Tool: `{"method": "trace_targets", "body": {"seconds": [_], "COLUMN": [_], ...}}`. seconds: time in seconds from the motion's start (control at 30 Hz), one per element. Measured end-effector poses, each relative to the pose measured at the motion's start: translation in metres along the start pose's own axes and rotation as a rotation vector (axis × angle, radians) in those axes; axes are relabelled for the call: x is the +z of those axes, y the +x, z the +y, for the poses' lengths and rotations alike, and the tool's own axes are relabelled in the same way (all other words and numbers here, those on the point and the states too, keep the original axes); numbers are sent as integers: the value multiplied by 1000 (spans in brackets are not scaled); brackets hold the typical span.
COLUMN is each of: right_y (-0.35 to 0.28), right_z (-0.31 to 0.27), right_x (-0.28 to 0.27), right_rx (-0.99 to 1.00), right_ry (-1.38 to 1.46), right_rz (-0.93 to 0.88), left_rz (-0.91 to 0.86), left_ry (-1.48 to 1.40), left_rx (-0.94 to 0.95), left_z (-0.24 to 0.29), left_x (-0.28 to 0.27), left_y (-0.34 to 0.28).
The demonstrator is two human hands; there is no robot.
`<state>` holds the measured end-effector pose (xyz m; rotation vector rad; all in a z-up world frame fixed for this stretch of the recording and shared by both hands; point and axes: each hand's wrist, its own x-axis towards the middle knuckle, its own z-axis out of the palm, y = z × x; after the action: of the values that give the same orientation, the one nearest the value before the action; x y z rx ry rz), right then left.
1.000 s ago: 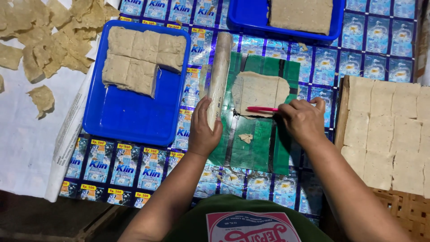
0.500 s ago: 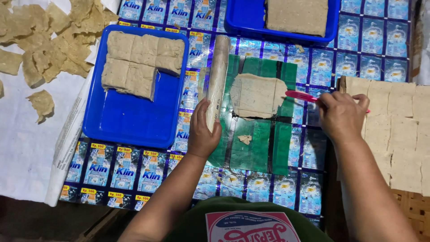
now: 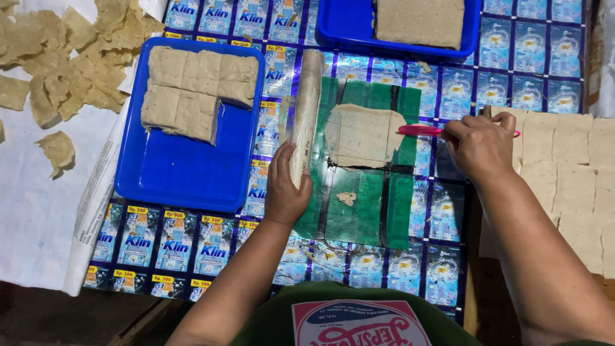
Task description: Rolling out dough and cutting it into squares to prepare crackers for drying.
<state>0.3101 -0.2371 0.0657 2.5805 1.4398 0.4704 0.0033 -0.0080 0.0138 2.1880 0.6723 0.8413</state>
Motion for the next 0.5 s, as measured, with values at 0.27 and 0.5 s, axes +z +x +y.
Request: {"method": "trace_targets", "body": {"seconds": [0.27,0.5], "right_y": [11,19], "right_z": [-7,-11], "right_x": [-4,37], "right_rx": [-91,-119], "right_ry": [43,107], "right_rz": [113,221], "left_rz": [-7,51], "left_ry": [1,19], "left_rx": [1,49], "left_z": [-1,-14], "left_x": [0,8], "left_y": [0,-2]}}
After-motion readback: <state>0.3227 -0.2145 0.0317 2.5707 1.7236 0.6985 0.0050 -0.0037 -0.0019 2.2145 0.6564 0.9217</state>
